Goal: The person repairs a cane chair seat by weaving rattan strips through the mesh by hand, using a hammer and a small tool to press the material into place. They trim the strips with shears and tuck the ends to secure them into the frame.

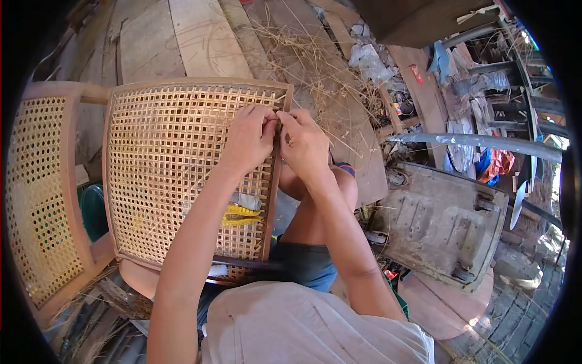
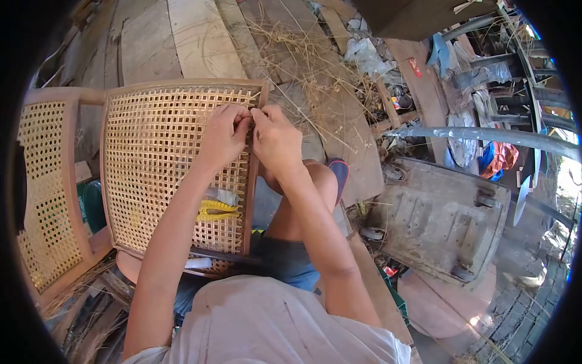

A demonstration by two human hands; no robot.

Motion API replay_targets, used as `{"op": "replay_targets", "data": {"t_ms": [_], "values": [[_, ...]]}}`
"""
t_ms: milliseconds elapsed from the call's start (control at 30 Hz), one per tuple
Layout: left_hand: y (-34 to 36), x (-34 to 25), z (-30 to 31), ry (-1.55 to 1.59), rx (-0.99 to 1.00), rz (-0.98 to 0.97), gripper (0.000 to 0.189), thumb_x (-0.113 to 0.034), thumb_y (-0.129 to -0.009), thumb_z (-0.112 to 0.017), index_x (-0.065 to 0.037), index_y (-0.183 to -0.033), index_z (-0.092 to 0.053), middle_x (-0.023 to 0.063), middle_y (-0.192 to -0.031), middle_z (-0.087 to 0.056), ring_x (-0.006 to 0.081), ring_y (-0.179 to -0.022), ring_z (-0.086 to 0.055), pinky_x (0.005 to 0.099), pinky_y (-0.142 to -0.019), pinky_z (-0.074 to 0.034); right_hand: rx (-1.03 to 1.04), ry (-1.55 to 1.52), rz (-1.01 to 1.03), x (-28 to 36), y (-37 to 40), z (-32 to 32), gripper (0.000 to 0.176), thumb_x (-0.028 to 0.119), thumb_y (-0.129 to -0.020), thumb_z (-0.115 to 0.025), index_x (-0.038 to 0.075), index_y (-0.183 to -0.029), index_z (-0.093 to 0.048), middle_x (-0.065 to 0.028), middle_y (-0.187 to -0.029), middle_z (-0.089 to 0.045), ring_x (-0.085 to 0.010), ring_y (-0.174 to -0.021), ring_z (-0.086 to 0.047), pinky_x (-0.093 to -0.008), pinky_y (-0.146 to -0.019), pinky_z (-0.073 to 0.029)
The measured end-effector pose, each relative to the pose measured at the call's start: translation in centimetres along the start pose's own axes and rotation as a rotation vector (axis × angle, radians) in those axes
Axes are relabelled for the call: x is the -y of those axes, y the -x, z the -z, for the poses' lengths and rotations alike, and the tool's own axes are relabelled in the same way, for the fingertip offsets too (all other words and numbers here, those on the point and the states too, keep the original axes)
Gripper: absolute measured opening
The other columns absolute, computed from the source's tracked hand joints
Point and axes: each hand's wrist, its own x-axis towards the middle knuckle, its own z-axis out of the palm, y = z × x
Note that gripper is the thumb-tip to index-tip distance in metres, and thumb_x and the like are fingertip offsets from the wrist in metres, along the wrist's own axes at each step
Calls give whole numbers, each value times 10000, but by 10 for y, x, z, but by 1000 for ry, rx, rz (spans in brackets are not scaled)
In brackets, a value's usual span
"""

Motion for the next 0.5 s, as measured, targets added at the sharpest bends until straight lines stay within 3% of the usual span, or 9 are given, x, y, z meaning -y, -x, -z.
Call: {"op": "replay_targets", "data": {"t_ms": [200,300,500], "values": [[-3,0,-2,-36,4,46,119,-23,-891,-676,-14,-1009,-683,154,-927,-686,337,-889,-665,430,-813,-526,75,106,64,6,-9,1,181,90,-813,-684,65,-988,-645,-76,-996,-577,-266,-976,-678,-401,-668,-603],[-6,-2,-2,-38,26,112,102,-27,-888,-673,2,-983,-694,168,-912,-701,340,-850,-680,429,-778,-535,170,155,49,11,-13,6,179,83,-810,-683,48,-979,-635,-96,-1015,-572,-276,-967,-679,-406,-677,-607],[-8,-6,-4,-58,23,152,114,-43,-895,-670,8,-987,-714,179,-908,-712,324,-807,-701,405,-746,-549,142,124,4,13,-6,4,206,83,-805,-691,39,-998,-635,-112,-1026,-573,-302,-959,-682,-418,-685,-605]]}}
